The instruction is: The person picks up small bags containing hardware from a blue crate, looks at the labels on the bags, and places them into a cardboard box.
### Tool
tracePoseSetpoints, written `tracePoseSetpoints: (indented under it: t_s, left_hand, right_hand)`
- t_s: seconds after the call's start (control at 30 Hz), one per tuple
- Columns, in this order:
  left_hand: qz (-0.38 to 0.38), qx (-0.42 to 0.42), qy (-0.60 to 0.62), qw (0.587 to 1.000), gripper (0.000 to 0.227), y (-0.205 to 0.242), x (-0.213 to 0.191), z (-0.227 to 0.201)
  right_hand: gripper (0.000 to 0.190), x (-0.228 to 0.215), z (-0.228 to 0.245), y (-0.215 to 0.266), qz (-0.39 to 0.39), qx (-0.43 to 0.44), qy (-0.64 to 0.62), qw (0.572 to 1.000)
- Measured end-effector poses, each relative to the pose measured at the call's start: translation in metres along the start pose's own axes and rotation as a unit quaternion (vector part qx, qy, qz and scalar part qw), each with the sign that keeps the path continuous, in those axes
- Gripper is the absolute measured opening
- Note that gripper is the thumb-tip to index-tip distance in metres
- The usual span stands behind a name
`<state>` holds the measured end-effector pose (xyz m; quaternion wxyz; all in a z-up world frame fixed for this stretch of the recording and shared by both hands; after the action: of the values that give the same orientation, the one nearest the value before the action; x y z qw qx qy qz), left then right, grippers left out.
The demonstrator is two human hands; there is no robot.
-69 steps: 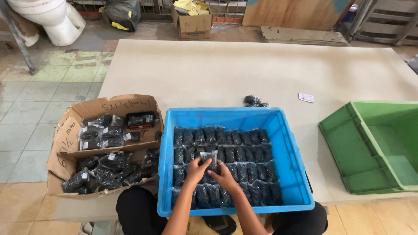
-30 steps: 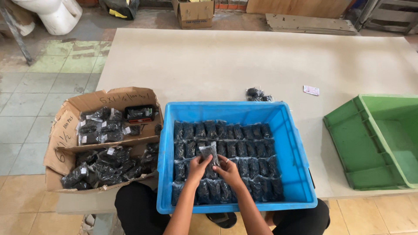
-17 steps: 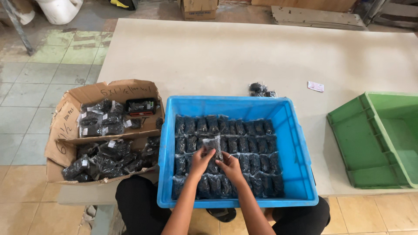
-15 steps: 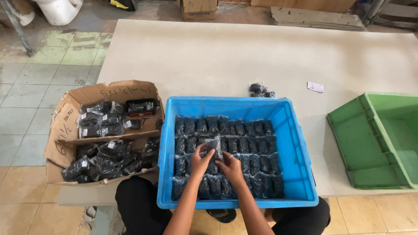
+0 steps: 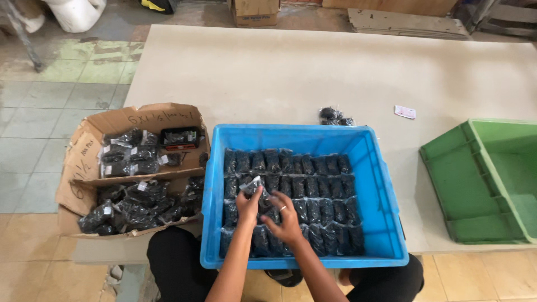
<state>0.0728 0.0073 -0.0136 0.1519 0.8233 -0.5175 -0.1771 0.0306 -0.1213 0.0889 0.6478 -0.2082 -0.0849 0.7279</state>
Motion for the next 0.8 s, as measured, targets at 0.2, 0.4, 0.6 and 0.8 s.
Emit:
tracePoseSetpoints:
  t_s: [0.2,0.4,0.6,0.8]
  left_hand:
    - [0.083,0.050,-0.046,0.994,0.047,0.007,0.001,-0.003]
    - [0.118,0.081,0.059,0.988,0.082,0.044,-0.013,-0.065]
    - [0.070,0.222,-0.152,0.961,0.020,0.012,-0.019,-0.057]
    - [0.063,0.265,-0.151,0.950,0.008,0.022,-0.020,-0.064]
  right_hand:
    - [0.054,0.014,-0.114,0.026,-0.061,0.301,-0.292,0.906]
    - [0.042,0.006,-0.124,0.029,-0.060,0.290,-0.261,0.919]
    - [0.042,-0.002,-0.120,0.031,-0.101,0.292,-0.228,0.923]
    - [0.042,-0.007,-0.111,0.033,-0.092,0.277,-0.144,0.945]
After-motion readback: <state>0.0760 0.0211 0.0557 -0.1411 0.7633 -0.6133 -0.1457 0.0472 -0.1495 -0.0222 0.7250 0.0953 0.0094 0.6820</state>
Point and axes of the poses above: each hand's wrist, its own y-axis away from the middle knuckle, its own x-axis out of the palm, z = x × y, the point moved 7 cm from there along -y, towards the middle knuckle, and after that the axes turned 15 degrees about -y, right-handed, at the moved point
